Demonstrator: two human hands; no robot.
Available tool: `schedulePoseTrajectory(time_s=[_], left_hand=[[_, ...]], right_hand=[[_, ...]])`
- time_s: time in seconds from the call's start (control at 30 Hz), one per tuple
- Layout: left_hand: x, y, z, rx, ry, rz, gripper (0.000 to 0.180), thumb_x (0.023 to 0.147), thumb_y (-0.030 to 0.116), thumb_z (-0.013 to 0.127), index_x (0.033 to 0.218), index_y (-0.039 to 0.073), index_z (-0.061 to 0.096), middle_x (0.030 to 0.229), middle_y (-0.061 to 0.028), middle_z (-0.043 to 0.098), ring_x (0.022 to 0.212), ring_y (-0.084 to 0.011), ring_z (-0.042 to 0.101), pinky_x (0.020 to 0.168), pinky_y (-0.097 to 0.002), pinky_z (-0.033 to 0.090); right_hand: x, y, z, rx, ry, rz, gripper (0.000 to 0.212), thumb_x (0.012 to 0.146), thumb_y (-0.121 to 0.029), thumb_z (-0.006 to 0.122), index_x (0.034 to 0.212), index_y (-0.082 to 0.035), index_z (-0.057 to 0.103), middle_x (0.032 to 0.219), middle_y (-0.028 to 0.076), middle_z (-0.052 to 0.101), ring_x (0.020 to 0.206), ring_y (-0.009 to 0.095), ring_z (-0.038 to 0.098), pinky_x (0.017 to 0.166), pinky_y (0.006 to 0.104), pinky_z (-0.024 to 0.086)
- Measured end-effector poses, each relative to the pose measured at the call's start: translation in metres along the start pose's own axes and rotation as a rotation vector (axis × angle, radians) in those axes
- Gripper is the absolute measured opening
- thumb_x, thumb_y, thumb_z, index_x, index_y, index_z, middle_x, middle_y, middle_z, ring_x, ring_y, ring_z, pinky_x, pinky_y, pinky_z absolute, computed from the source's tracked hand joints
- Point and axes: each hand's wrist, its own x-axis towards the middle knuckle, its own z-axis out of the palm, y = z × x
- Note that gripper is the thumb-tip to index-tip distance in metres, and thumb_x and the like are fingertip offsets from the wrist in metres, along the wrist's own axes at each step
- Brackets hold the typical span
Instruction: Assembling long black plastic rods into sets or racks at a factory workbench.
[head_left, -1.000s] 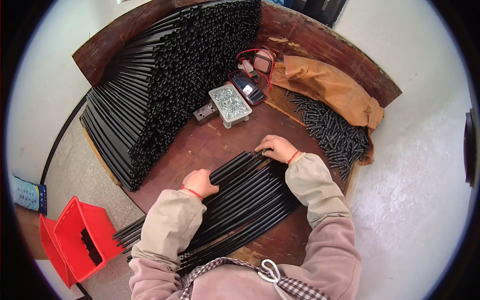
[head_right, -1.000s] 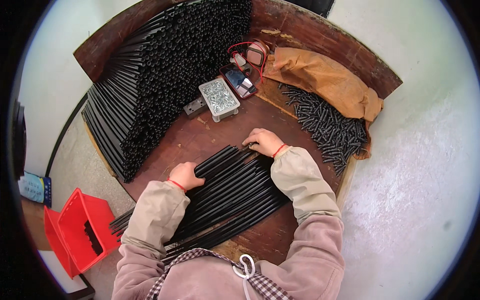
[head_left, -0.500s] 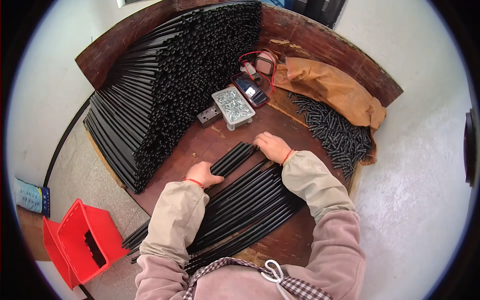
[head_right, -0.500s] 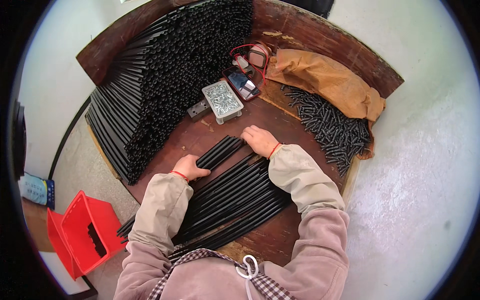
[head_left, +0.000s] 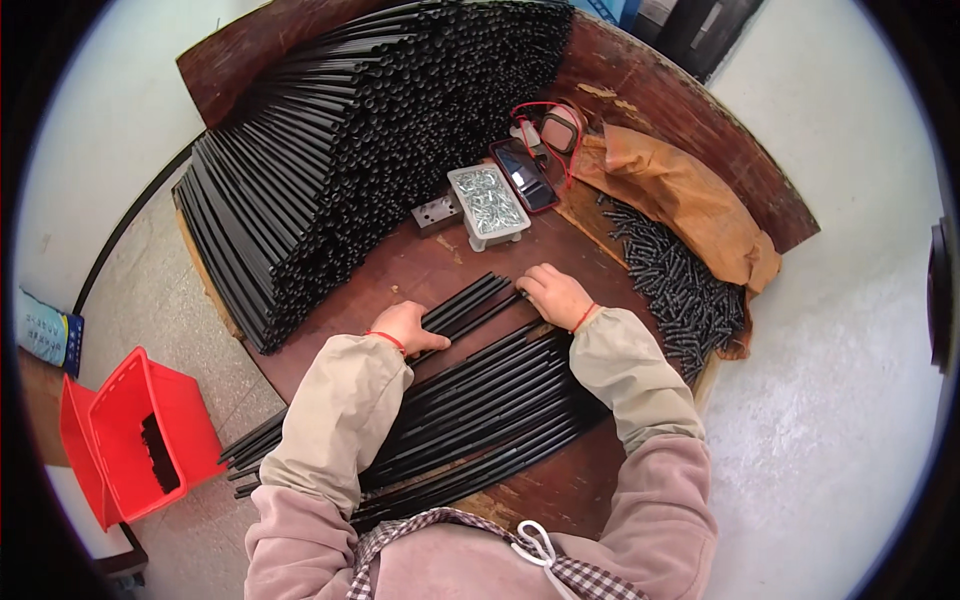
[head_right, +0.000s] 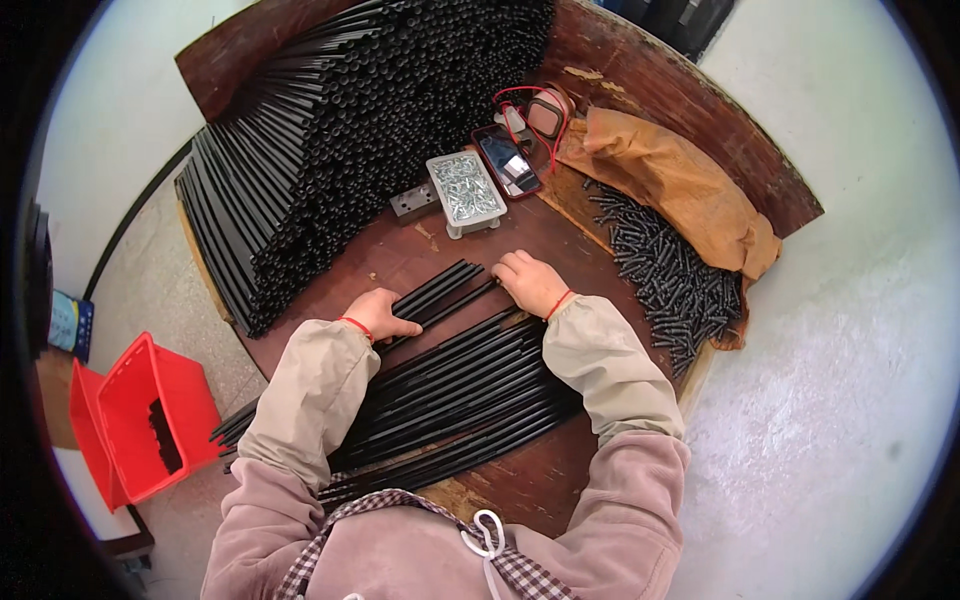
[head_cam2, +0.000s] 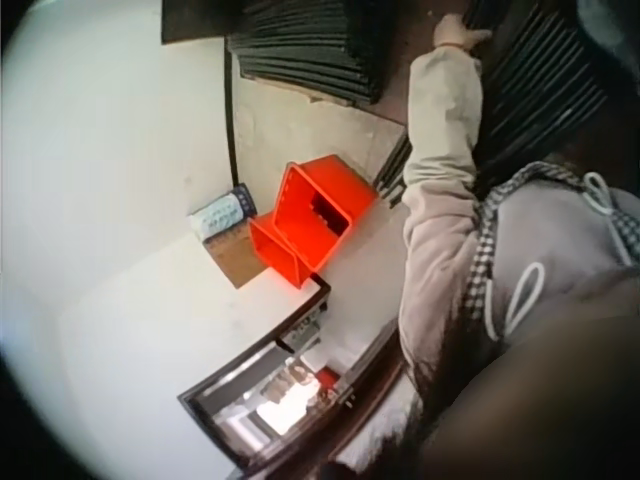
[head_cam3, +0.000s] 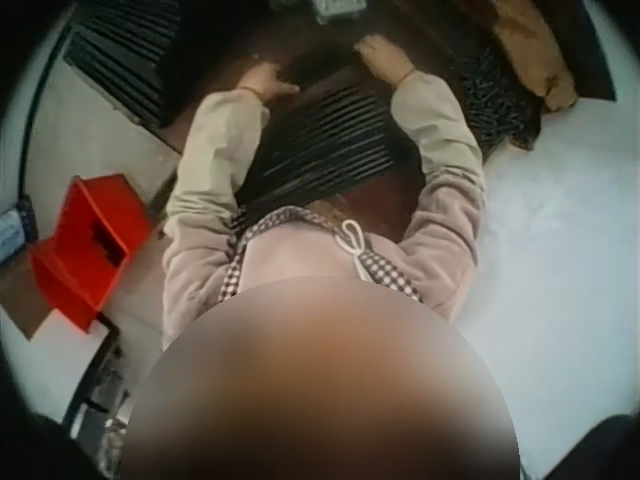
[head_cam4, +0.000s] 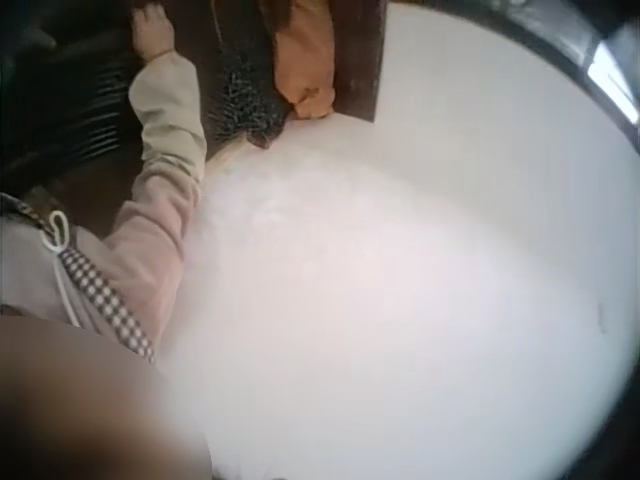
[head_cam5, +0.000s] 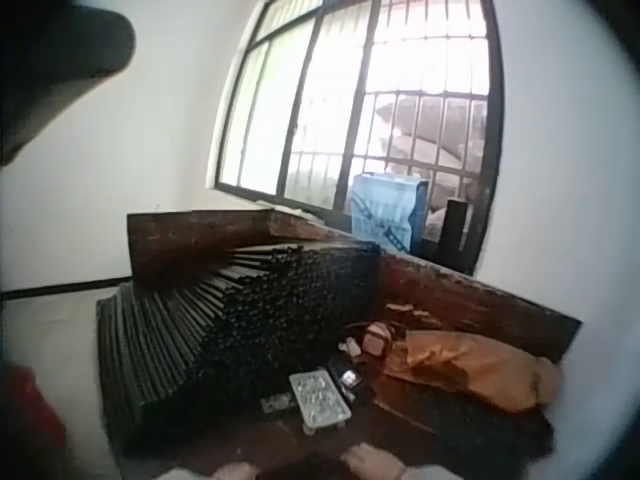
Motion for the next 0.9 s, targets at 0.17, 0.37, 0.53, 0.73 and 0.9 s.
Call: schedulePoseTrajectory(time_s=[0.17, 0.37, 0.53, 0.73, 0.9], left_hand=[[0.005, -0.006, 0.005, 0.062, -0.021, -0.012, 0.031, 0.066, 0.024, 0.071, 0.086, 0.003, 0.064, 0.067, -0.0074, 0.061, 0.054, -0.0188, 0.057, 0.056, -0.0284, 0.047], [0.002, -0.007, 0.026, 0.259, 0.183, 0.149, 0.033, 0.064, 0.028, 0.069, 0.086, 0.004, 0.065, 0.074, -0.0108, 0.064, 0.067, -0.0285, 0.060, 0.064, -0.0353, 0.048], [0.007, -0.008, 0.037, 0.335, 0.294, 0.165, 0.034, 0.062, 0.029, 0.068, 0.086, 0.005, 0.065, 0.079, -0.0118, 0.065, 0.076, -0.0323, 0.060, 0.070, -0.0384, 0.048], [0.009, -0.005, 0.037, 0.453, 0.327, 0.201, 0.034, 0.062, 0.030, 0.068, 0.085, 0.005, 0.065, 0.080, -0.0118, 0.065, 0.077, -0.0316, 0.060, 0.070, -0.0380, 0.048], [0.003, 0.004, 0.041, 0.411, 0.251, 0.211, 0.034, 0.062, 0.030, 0.067, 0.085, 0.005, 0.064, 0.079, -0.0126, 0.064, 0.077, -0.0321, 0.060, 0.070, -0.0380, 0.048]], right_hand=[[-0.007, 0.004, 0.017, 0.172, 0.104, 0.103, 0.021, 0.079, -0.007, 0.054, 0.099, -0.006, 0.053, 0.094, 0.008, 0.055, 0.085, 0.023, 0.052, 0.074, 0.0287, 0.044], [-0.004, 0.001, 0.024, 0.578, 0.118, 0.546, 0.019, 0.084, -0.009, 0.049, 0.102, -0.005, 0.052, 0.092, 0.007, 0.056, 0.080, 0.020, 0.053, 0.072, 0.0278, 0.044], [-0.011, 0.023, 0.012, 1.553, 0.551, 1.022, 0.021, 0.086, -0.009, 0.045, 0.106, -0.002, 0.052, 0.091, 0.006, 0.059, 0.077, 0.019, 0.055, 0.074, 0.0291, 0.045], [-0.077, 0.035, -0.011, 0.298, 0.018, 0.690, 0.012, 0.079, -0.007, 0.055, 0.089, -0.004, 0.061, 0.089, 0.005, 0.059, 0.080, 0.022, 0.056, 0.076, 0.0292, 0.044], [-0.052, 0.002, -0.003, 0.278, 0.101, 0.431, 0.018, 0.072, -0.003, 0.059, 0.088, -0.007, 0.063, 0.090, 0.006, 0.059, 0.083, 0.025, 0.055, 0.078, 0.0292, 0.044]])
